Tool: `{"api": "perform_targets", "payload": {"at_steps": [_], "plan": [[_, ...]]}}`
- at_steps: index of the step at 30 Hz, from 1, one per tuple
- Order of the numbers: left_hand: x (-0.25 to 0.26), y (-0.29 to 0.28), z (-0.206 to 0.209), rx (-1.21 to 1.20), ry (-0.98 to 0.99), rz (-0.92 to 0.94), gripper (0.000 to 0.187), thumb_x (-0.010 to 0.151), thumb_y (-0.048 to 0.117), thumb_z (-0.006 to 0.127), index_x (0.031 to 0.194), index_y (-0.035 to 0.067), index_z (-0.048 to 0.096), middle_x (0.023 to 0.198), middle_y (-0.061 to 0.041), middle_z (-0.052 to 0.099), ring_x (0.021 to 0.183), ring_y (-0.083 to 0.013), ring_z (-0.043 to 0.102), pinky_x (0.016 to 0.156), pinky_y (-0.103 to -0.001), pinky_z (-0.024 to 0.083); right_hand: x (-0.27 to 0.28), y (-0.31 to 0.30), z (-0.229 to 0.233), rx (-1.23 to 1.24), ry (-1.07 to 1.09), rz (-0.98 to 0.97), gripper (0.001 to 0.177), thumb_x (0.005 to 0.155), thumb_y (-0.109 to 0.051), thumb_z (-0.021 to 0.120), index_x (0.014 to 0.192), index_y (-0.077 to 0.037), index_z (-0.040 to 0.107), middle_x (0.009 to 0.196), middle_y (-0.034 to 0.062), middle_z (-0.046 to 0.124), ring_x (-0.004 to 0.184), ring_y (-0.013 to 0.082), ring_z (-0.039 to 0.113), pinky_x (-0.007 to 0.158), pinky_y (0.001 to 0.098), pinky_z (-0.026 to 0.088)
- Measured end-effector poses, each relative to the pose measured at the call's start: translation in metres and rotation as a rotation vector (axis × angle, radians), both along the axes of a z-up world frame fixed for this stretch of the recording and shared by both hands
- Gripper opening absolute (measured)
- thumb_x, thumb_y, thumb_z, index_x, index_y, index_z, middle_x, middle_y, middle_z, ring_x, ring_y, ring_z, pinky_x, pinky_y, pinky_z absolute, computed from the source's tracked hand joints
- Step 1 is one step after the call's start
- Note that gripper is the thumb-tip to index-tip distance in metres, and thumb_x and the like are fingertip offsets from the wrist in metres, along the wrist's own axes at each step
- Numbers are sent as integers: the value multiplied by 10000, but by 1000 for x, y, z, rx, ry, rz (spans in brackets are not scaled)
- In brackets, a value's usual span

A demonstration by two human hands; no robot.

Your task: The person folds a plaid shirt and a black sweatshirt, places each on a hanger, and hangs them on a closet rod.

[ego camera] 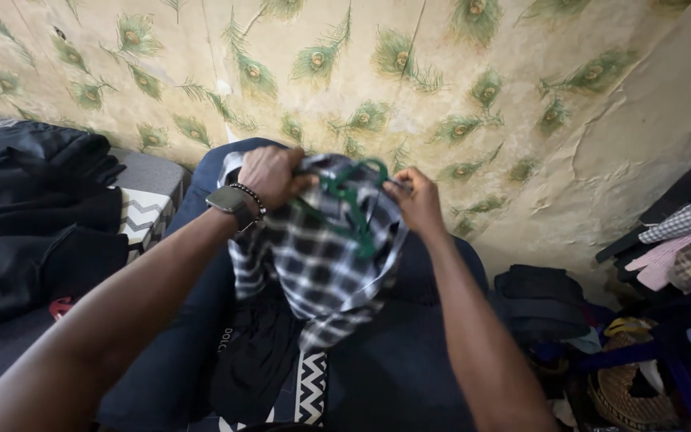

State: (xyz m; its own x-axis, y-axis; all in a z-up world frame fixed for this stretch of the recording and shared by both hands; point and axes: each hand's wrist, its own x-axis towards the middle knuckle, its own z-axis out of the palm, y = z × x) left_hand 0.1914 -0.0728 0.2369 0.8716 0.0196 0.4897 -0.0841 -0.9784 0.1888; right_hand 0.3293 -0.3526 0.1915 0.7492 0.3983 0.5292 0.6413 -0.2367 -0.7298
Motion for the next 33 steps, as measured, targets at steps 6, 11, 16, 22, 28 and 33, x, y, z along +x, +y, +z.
{"api": "perform_targets", "payload": {"at_steps": [6, 11, 16, 22, 28, 33], "plan": [[5, -15, 10, -92, -120, 130, 459, 883, 546, 714, 857, 97, 623, 582, -76, 592, 507, -244, 528, 505, -438, 387, -19, -4, 60, -243, -105, 55, 320, 770, -192, 877, 960, -15, 690, 825, 45, 735, 729, 94, 679, 625, 293, 553], [22, -28, -9, -170, -288, 167, 466, 944, 526, 706, 812, 96, 586, 574, -31, 565, 501, -234, 480, 493, -404, 387, 12, -2, 26, 83, 318, 157, 261, 809, -95, 825, 998, 7, 677, 853, 60, 743, 732, 113, 691, 649, 284, 580], [22, -39, -28, -466, -192, 201, 430, 915, 520, 707, 874, 107, 594, 634, -87, 648, 543, -255, 596, 550, -434, 455, 17, 0, 3, 221, 358, 92, 236, 884, -72, 797, 1065, 42, 697, 923, 92, 738, 770, 128, 668, 679, 265, 562], [13, -62, -47, -498, -316, 263, 469, 882, 520, 745, 985, 73, 647, 766, -181, 716, 718, -397, 704, 641, -522, 519, -41, 9, 47, -207, 357, 29, 378, 837, -187, 813, 1144, -30, 658, 1066, 104, 718, 871, 148, 693, 724, 316, 603], [4, -89, -54, -600, -218, 215, 401, 869, 486, 747, 943, 100, 666, 756, -192, 718, 759, -415, 701, 676, -547, 518, -14, 18, 31, 262, 101, 185, 374, 934, -232, 764, 1152, 9, 579, 1022, 85, 690, 930, 133, 670, 794, 302, 575], [18, -92, -73, -535, -205, 55, 276, 906, 364, 703, 1015, 111, 693, 826, -217, 711, 806, -454, 681, 674, -567, 523, -22, 22, 24, 262, 138, 171, 314, 967, -290, 758, 974, 13, 675, 770, -3, 637, 696, 81, 571, 638, 262, 473]]}}
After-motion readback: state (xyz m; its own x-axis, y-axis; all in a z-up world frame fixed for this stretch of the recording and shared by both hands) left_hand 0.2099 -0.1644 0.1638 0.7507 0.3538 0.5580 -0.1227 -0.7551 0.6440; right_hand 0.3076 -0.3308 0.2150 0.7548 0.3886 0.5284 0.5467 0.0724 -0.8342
